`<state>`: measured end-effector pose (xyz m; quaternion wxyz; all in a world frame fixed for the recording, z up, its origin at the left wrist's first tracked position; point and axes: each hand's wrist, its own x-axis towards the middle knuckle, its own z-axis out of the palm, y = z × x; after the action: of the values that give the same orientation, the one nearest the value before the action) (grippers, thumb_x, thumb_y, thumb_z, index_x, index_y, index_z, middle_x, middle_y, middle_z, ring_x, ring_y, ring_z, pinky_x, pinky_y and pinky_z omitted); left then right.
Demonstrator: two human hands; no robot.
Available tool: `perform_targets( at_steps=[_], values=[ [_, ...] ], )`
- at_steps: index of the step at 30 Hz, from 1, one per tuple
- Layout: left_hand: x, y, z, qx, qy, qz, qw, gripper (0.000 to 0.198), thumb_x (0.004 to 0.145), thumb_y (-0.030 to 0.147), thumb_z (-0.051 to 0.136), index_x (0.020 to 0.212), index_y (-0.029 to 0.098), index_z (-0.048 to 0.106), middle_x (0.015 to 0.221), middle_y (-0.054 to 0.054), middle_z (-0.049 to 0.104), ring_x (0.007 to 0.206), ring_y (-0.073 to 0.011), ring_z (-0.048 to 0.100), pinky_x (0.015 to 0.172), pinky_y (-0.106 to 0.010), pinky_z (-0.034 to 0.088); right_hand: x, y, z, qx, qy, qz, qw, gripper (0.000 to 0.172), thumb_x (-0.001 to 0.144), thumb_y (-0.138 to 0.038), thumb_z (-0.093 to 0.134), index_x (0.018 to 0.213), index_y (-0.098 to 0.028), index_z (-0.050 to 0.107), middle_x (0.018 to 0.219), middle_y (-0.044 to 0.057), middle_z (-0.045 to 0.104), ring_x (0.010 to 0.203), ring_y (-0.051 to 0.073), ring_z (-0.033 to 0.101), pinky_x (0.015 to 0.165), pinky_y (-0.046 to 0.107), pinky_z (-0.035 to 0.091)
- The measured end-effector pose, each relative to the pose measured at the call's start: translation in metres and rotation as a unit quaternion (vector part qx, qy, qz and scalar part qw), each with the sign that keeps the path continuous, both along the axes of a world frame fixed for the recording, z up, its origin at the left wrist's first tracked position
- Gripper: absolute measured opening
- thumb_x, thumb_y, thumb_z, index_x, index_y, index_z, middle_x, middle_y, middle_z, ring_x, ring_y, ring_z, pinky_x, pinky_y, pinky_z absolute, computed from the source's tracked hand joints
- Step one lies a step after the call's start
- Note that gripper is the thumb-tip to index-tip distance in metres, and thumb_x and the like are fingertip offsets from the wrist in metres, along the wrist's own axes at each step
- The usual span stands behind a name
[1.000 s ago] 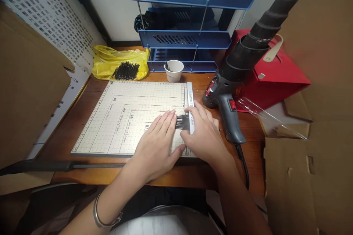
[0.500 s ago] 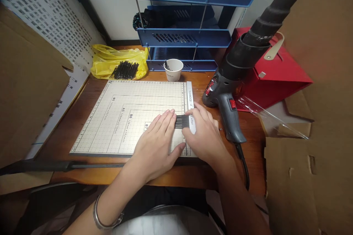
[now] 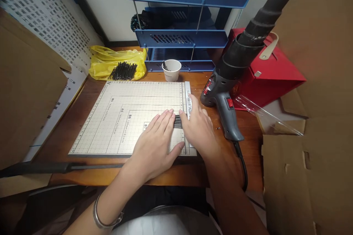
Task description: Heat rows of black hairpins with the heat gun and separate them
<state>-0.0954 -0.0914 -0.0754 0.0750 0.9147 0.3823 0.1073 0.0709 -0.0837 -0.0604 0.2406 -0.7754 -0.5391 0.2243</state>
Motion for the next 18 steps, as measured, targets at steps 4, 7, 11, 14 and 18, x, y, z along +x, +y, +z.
perform_targets(
  at_steps=[4,7,11,14,18],
  values=[
    [-0.0002,-0.0002,-0.0005,0.003,0.0,0.001,1.0,0.076,0.104,0.052,0.04,0.157,-0.002,0.031,0.167,-0.019,0.028,0.157,-0.0288,0.022,0.129,-0.046,0.023,-0.0009,0.0003,-0.0013,0.006,0.002,-0.001,1.0,0.056,0.098,-0.037,0.04,0.152,-0.024,0.037,0.138,0.017,0.061,0.127,0.041,0.057,0.102,0.062,0.045],
    [-0.0002,-0.0002,-0.0003,0.001,0.004,0.002,1.0,0.077,0.104,0.053,0.039,0.157,-0.002,0.03,0.167,-0.019,0.027,0.157,-0.0286,0.021,0.13,-0.046,0.022,0.0023,0.0006,-0.0038,0.02,0.014,0.013,1.0,0.055,0.098,-0.035,0.039,0.152,-0.024,0.037,0.146,0.014,0.056,0.132,0.038,0.054,0.107,0.06,0.043],
    [-0.0001,-0.0006,0.0007,-0.004,0.009,0.003,1.0,0.078,0.104,0.054,0.037,0.158,-0.002,0.029,0.168,-0.019,0.026,0.157,-0.0282,0.02,0.13,-0.045,0.021,0.0072,0.0042,-0.0068,0.04,0.056,0.015,0.997,0.057,0.099,-0.033,0.034,0.155,-0.025,0.033,0.153,0.009,0.05,0.137,0.033,0.051,0.115,0.056,0.039],
    [0.0,-0.0008,0.001,-0.007,0.012,0.003,1.0,0.078,0.104,0.054,0.037,0.158,-0.002,0.029,0.168,-0.019,0.026,0.157,-0.0282,0.02,0.13,-0.044,0.02,0.0079,0.0078,-0.0076,0.036,0.062,0.013,0.997,0.061,0.097,-0.033,0.039,0.157,-0.024,0.031,0.155,0.008,0.048,0.138,0.034,0.049,0.117,0.056,0.037],
    [0.0001,-0.0006,0.0009,-0.005,0.006,0.001,1.0,0.077,0.105,0.053,0.038,0.158,-0.001,0.029,0.168,-0.019,0.027,0.157,-0.0281,0.021,0.13,-0.045,0.021,0.0078,0.0081,-0.0065,0.012,0.022,0.028,0.999,0.066,0.096,-0.034,0.042,0.16,-0.024,0.03,0.153,0.01,0.05,0.135,0.038,0.048,0.111,0.06,0.04]
  ],
)
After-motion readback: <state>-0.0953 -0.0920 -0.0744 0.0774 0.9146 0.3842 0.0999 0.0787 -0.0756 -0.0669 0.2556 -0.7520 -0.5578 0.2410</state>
